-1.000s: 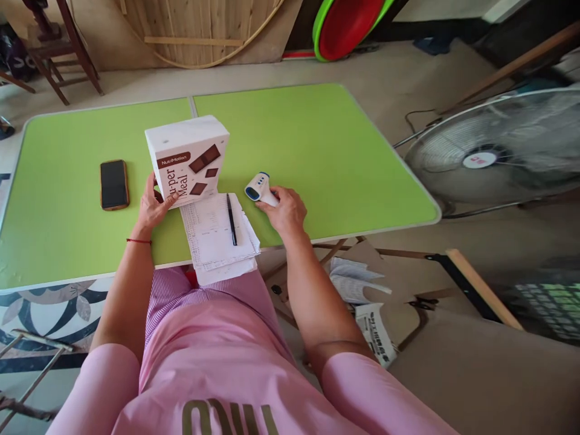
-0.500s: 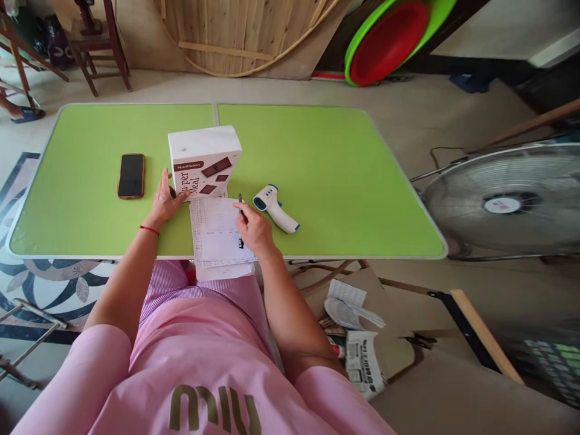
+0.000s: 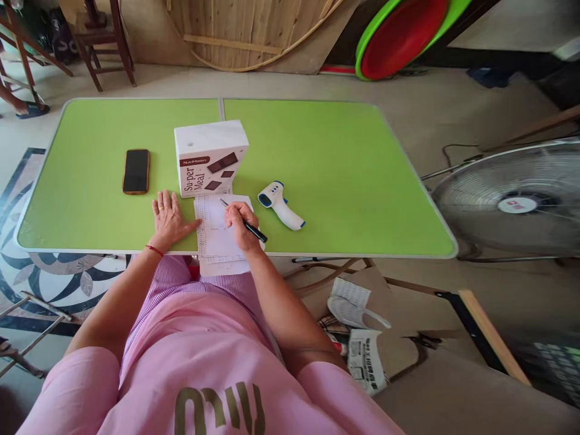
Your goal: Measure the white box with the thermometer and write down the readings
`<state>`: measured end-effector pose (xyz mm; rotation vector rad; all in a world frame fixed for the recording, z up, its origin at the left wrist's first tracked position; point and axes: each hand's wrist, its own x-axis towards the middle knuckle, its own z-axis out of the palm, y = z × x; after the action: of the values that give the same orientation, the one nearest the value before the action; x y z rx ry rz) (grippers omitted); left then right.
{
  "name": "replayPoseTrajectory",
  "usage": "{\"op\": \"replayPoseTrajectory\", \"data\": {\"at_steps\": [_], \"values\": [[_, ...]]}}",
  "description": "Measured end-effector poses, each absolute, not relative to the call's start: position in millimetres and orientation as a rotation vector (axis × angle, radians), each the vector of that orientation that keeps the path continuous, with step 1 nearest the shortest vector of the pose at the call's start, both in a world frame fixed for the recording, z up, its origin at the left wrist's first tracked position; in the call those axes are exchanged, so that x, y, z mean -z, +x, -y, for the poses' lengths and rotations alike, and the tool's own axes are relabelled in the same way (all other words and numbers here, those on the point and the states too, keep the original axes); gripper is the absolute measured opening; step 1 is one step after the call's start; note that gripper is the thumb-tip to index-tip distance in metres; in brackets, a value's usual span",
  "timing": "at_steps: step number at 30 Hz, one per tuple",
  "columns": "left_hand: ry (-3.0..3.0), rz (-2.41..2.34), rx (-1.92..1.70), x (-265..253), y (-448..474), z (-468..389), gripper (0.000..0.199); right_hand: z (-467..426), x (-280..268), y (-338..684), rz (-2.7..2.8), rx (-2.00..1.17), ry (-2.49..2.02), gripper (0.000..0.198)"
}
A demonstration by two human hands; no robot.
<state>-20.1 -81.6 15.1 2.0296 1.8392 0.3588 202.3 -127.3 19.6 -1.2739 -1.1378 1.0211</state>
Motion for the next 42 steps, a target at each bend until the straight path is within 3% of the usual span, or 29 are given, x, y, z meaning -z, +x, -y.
{"op": "replayPoseTrajectory", "data": {"at_steps": [3,17,22,31,42], "values": [[2.048,-1.833,-0.372,-12,-19,82,0.133,128,-23,196,1.171,-1.062,-1.275,0.055],[2.061,-1.832,-0.409,-10,-15,82,0.137,128,-12,191,1.291,-0.963,-1.449,0.017],[2.071,-1.833,-0.444,-10,-15,82,0.134,127,-12,191,1.356,-0.950,-1.440,0.016],[2.109,-1.940,-0.117,-37,-5,90,0.130,123,4,193,1.485,-0.834,-1.400,0.017],[2.128,-1.939,-0.104,-37,-6,89,0.130,122,8,193,1.463,-0.786,-1.363,0.017]]}}
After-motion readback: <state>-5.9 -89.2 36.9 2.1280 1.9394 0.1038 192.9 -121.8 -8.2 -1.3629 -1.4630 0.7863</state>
